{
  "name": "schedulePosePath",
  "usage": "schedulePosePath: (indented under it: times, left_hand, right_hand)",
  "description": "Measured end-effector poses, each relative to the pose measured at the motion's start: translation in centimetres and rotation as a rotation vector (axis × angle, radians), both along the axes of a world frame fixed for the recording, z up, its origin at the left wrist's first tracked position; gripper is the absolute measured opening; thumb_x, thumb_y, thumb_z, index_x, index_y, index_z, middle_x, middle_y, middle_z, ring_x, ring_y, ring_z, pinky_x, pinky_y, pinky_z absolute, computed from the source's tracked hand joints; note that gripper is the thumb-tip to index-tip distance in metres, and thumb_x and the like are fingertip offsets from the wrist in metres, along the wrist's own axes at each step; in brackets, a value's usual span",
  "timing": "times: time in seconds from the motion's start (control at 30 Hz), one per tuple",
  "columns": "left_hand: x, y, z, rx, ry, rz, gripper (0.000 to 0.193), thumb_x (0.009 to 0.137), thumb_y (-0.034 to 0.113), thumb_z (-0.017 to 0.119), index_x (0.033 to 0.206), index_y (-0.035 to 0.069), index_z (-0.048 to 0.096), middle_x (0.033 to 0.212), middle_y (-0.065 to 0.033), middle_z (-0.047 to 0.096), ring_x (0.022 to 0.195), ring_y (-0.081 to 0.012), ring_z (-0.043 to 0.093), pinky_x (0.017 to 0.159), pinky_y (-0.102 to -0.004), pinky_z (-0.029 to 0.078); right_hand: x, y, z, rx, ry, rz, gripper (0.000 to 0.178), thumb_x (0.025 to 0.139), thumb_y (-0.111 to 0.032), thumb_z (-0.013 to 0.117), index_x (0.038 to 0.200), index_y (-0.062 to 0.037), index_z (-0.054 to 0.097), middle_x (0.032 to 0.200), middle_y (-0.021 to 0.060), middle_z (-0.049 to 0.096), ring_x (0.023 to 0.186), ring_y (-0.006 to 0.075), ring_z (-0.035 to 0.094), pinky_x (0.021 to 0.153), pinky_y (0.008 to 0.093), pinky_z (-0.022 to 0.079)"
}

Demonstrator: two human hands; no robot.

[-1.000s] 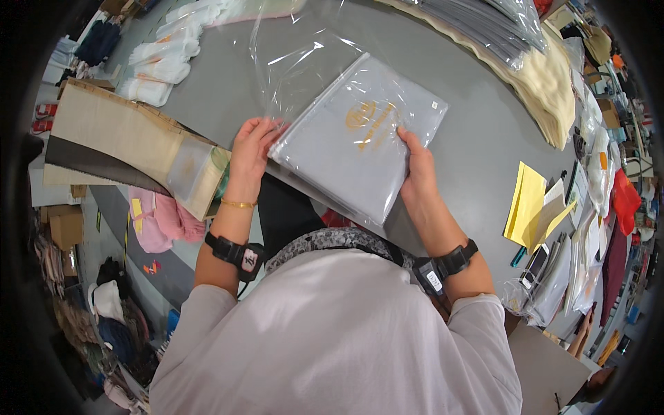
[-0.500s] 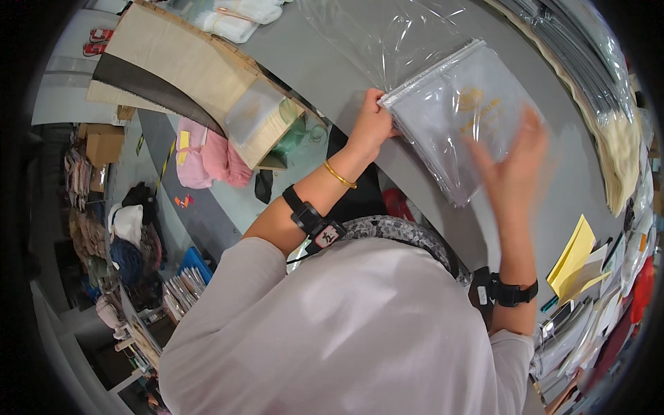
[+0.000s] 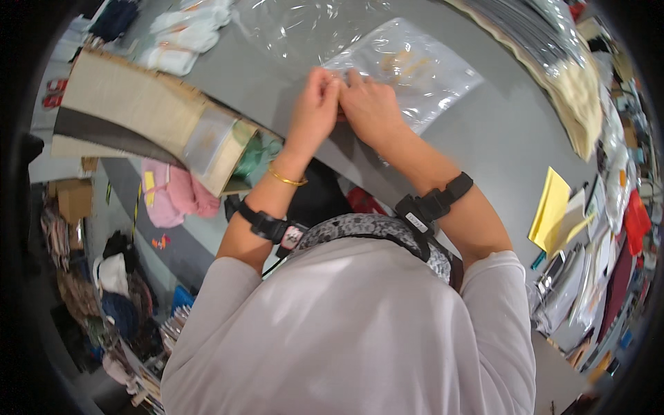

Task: The person folds gray garments and places them into clear plastic bags with gold logos. They seal each bag, stack them on the table, and then gather the stack to tie it with a green ribbon.

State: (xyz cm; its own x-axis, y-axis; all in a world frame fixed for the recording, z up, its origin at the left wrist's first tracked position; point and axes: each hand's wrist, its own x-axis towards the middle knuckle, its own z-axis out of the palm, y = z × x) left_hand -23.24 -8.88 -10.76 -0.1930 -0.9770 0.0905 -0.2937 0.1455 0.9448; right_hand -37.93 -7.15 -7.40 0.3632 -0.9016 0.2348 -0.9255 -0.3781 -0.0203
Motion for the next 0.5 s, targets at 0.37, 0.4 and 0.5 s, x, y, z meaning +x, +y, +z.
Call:
schedulePosePath:
  times: [0.37,0.4,0.5]
  left_hand:
    - [1.4,8.1,1.6,0.985,0.791,-0.09,0.038,0.102,0.029,0.065,0.129,0.008,0.049,0.113,-0.0173,0.066,0.102,-0.0345,0.073,0.086,-0.0462,0.062]
    - [0.1,8.0,1.7,1.061,0.872,-0.172,0.036,0.101,0.027,0.066,0.129,0.008,0.052,0.107,-0.0138,0.067,0.095,-0.03,0.073,0.079,-0.0416,0.062]
    - [-1.8,6.1,2.1,0.995,0.723,-0.157,0.035,0.102,0.025,0.064,0.129,0.007,0.051,0.103,-0.0108,0.067,0.089,-0.0239,0.071,0.069,-0.0354,0.057]
  right_hand:
    - [-15.0,1.3,1.3,0.16,-0.039,0.42,0.085,0.073,-0.04,0.084,0.147,-0.0159,0.05,0.152,0.0123,0.049,0.139,0.0341,0.047,0.114,0.046,0.042]
    - [-15.1,1.1,1.2,0.167,-0.033,0.368,0.084,0.072,-0.037,0.084,0.146,-0.0156,0.05,0.152,0.0116,0.049,0.138,0.0334,0.048,0.113,0.0457,0.043]
    - [-14.6,-0.2,1.3,0.143,-0.042,0.372,0.079,0.07,-0.029,0.084,0.141,-0.0146,0.053,0.146,0.0098,0.054,0.133,0.0311,0.052,0.106,0.0441,0.048]
